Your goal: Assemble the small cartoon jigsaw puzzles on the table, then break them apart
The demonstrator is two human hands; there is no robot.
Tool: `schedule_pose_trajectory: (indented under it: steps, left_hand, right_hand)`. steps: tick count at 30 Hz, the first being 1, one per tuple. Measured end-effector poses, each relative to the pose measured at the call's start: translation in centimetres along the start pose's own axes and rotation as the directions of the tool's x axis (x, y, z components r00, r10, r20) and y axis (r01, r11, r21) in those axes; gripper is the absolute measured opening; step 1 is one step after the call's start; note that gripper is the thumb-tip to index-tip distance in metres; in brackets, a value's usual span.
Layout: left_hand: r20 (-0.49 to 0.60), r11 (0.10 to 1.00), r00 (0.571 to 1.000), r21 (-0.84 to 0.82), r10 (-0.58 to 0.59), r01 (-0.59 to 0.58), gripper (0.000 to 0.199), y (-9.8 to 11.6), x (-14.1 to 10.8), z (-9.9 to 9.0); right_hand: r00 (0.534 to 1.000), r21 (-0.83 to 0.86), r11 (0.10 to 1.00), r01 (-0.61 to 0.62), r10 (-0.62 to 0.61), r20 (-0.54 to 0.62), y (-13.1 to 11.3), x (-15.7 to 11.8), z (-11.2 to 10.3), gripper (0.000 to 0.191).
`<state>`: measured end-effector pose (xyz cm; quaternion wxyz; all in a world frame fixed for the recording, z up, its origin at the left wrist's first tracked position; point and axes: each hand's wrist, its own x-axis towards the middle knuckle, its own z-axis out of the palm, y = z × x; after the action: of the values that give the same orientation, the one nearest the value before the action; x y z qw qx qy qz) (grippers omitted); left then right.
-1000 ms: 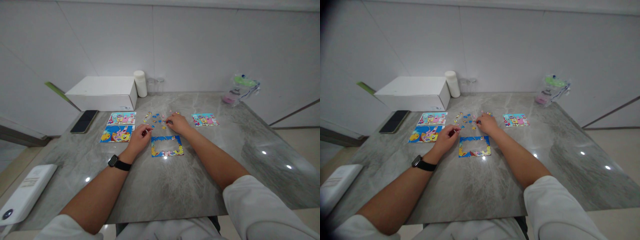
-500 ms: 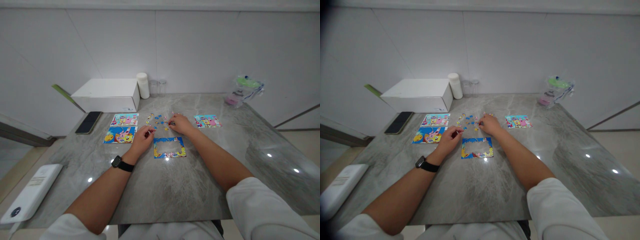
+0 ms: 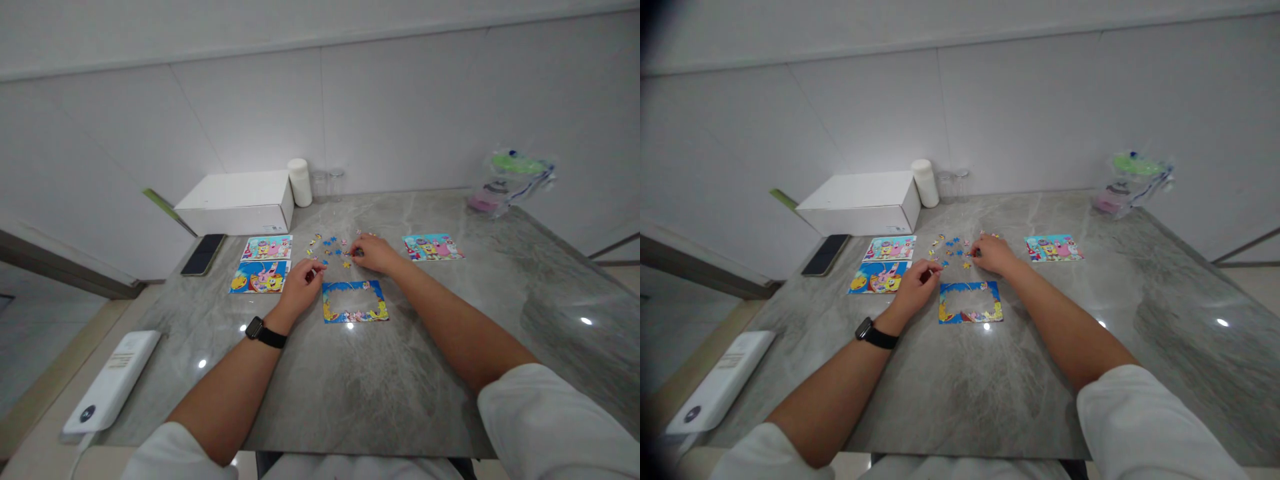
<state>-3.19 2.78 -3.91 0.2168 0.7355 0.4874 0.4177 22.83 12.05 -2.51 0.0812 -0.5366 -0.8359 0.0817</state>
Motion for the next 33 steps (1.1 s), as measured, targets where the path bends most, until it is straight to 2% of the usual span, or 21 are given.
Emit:
schedule_pose_trajectory:
  steps: [6,10,12,14,16,18,20,21,24,26,29,31,33]
  left_hand:
    - [0.007,1.000,1.000,-0.006,-0.003,0.003,0.014,0.3,0.0,-0.2]
    - [-0.004,1.000,1.000,-0.003,0.011,-0.011,0.014,0.7,-0.1,-0.5]
    - [-0.027,1.000,1.000,-0.003,0.010,-0.011,0.015,1.1,-0.1,-0.7]
    - [-0.053,1.000,0.999,-0.012,0.003,-0.003,0.015,1.9,-0.1,-1.1]
    - [-0.061,0.999,0.998,-0.041,-0.003,0.001,0.016,3.0,0.1,-1.5]
    - [-0.044,0.997,0.999,-0.073,0.008,-0.011,0.018,4.4,0.4,-1.7]
    - [-0.031,0.996,0.998,-0.071,0.049,-0.051,0.018,5.8,0.8,-1.6]
    - [-0.033,0.995,0.996,-0.052,0.078,-0.079,0.017,6.4,0.8,-1.4]
    - [-0.056,0.989,0.988,0.007,0.146,-0.146,0.016,7.3,0.5,-0.5]
    - [-0.069,0.987,0.985,0.028,0.157,-0.156,0.015,7.1,-0.2,0.3]
    - [-0.012,0.975,0.977,0.068,0.215,-0.213,0.012,6.3,-1.3,1.2]
    - [0.044,0.963,0.966,0.085,0.253,-0.256,0.012,5.9,-1.7,1.4]
    - [0.070,0.966,0.969,0.090,0.238,-0.244,0.013,5.6,-1.8,1.5]
  right_hand:
    - [0.998,0.062,0.998,0.029,-0.025,-0.055,-0.5,-0.3,-0.2,0.014]
    - [0.986,0.222,0.970,0.099,-0.066,-0.152,-0.4,-0.6,-2.1,0.013]
    - [0.967,0.338,0.929,0.148,-0.065,-0.246,0.1,-0.8,-3.7,0.012]
    - [0.942,0.457,0.876,0.153,0.011,-0.336,0.5,-1.2,-5.2,0.013]
    - [0.929,0.564,0.814,0.141,0.088,-0.360,0.6,-2.1,-6.1,0.016]
    - [0.938,0.652,0.746,0.138,0.114,-0.328,0.1,-3.4,-6.4,0.020]
    - [0.954,0.753,0.644,0.136,0.121,-0.275,-1.0,-5.0,-6.0,0.025]
    - [0.963,0.818,0.561,0.127,0.129,-0.238,-1.7,-5.9,-5.6,0.027]
    - [0.974,0.970,0.237,0.055,0.200,-0.105,-3.5,-8.4,-3.8,0.033]
    - [0.968,0.991,0.129,0.022,0.245,-0.053,-4.3,-9.6,-2.3,0.036]
    - [0.958,0.989,0.147,0.016,0.280,-0.057,-4.9,-10.5,0.0,0.037]
    - [0.962,0.983,0.182,0.037,0.259,-0.085,-5.2,-10.6,1.1,0.037]
    - [0.968,0.975,0.210,0.073,0.219,-0.120,-5.5,-10.7,1.7,0.037]
